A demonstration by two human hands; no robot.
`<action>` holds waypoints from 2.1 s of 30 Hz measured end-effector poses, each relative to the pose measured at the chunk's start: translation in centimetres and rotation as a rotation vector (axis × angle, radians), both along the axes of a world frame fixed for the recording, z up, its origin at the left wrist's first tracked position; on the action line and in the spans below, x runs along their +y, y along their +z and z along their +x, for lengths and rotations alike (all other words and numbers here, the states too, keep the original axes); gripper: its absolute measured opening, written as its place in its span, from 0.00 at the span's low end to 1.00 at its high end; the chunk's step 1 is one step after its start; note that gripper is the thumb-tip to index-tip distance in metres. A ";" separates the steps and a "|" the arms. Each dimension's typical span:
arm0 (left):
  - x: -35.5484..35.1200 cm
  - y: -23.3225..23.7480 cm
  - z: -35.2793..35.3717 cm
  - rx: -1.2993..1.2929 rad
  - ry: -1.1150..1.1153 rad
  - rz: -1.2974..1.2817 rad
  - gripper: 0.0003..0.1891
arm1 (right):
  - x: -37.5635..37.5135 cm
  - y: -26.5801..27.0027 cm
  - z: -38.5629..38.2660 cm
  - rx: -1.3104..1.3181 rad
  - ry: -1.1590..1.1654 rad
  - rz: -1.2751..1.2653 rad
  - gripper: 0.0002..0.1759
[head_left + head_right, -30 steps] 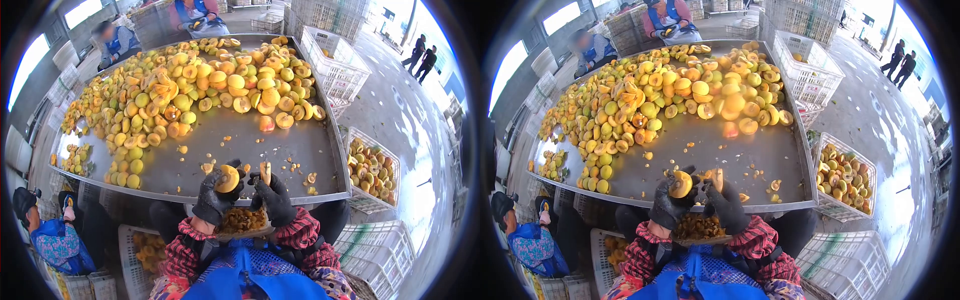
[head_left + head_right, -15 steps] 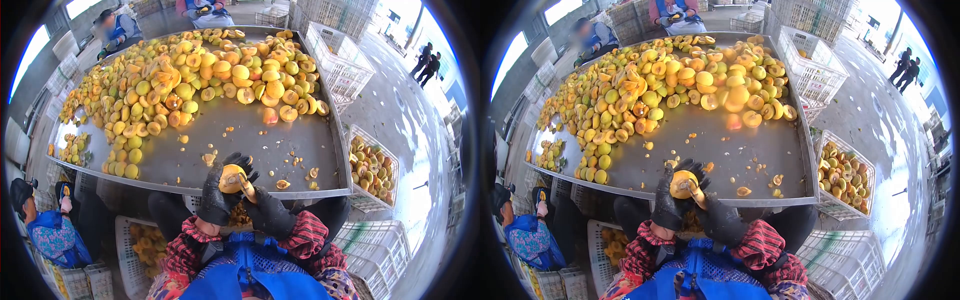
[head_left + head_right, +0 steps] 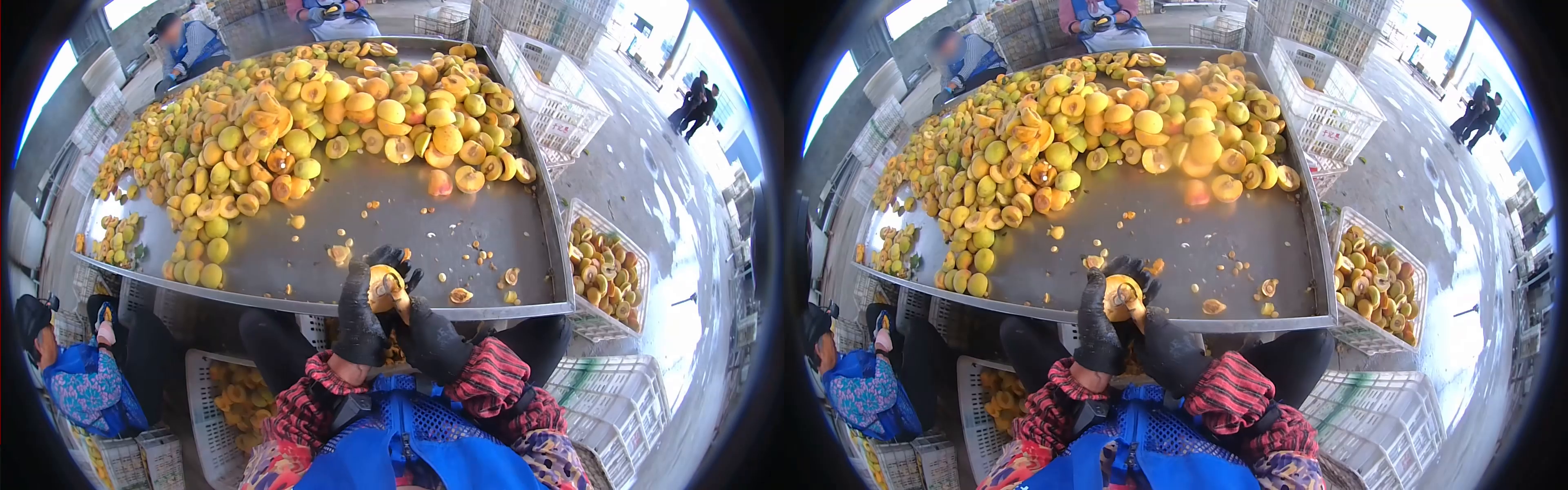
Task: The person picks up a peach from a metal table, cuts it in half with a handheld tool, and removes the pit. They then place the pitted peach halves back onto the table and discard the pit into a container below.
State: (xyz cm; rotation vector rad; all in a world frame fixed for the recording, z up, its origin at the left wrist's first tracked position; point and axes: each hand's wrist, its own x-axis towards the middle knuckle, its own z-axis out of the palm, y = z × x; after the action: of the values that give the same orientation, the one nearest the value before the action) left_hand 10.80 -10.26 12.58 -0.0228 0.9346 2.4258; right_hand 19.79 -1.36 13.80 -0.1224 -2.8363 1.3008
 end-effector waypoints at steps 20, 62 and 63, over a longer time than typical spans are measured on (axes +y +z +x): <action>-2.9 -1.6 -3.7 0.800 -0.172 -0.588 0.13 | 0.2 -2.1 -0.5 0.017 0.086 -0.110 0.16; -2.6 -2.6 -4.6 0.327 -0.450 -0.278 0.20 | 1.6 0.7 -2.8 -0.607 0.159 -0.573 0.20; -2.3 -2.6 -4.7 0.206 -0.431 -0.213 0.20 | 1.7 0.9 -2.7 -0.625 0.141 -0.652 0.20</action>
State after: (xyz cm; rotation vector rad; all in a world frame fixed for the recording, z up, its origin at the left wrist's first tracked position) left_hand 6.15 -12.61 9.96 0.3247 1.1517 1.9503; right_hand 17.08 0.33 14.74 -0.4037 -2.7263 2.5644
